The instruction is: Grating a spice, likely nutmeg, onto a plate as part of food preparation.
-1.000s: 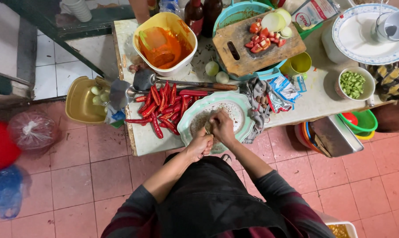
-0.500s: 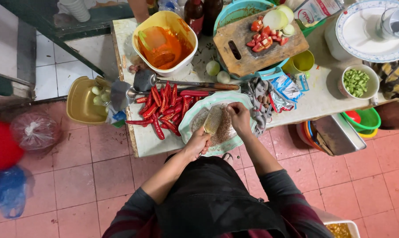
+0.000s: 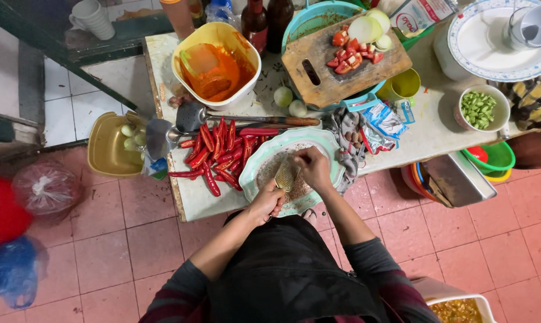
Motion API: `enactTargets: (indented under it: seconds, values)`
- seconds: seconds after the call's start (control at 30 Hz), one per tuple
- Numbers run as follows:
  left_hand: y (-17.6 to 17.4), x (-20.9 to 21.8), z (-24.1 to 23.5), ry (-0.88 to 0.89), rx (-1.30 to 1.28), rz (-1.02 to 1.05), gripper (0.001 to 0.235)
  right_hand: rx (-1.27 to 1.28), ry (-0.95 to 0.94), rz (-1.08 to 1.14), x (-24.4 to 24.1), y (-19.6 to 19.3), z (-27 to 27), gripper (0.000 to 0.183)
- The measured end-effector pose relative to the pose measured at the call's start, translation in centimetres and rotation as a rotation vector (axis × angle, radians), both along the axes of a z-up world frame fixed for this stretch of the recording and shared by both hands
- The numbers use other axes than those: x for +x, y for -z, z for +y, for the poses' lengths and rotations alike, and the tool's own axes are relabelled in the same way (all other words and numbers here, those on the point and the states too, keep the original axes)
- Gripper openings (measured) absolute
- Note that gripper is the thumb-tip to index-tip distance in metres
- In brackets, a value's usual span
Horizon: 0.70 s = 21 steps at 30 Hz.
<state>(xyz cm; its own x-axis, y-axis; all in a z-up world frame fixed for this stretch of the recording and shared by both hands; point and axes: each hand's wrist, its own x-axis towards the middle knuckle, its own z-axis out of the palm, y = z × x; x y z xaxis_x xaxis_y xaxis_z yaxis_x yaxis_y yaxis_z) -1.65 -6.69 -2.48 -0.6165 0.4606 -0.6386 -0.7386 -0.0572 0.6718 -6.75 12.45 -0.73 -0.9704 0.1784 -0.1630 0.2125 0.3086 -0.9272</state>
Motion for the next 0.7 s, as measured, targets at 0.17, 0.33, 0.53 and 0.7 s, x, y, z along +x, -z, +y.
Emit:
enactTargets:
  seconds: [0.17,0.33,0.53,0.7]
  values:
    - [-2.5,-0.7,0.2,-0.04,0.011,0.001,0.006,0.339,-0.134,0.353,0.4,0.0,-1.3,0.009]
    - [-3.7,-0.4,0.7,-0.061,0.027,0.054,0.014,0.341,-0.103,0.33,1.3,0.5,-2.8,0.01]
    - [-3.7,0.2,1.3,-0.093,-0.03,-0.011,0.029,0.328,-0.112,0.498,1.3,0.3,-3.5,0.013]
    - [-4.8,-0.3,1.2,-0.091,-0.045,-0.023,0.034,0.281,-0.004,0.267,0.4,2.2,-3.0,0.007]
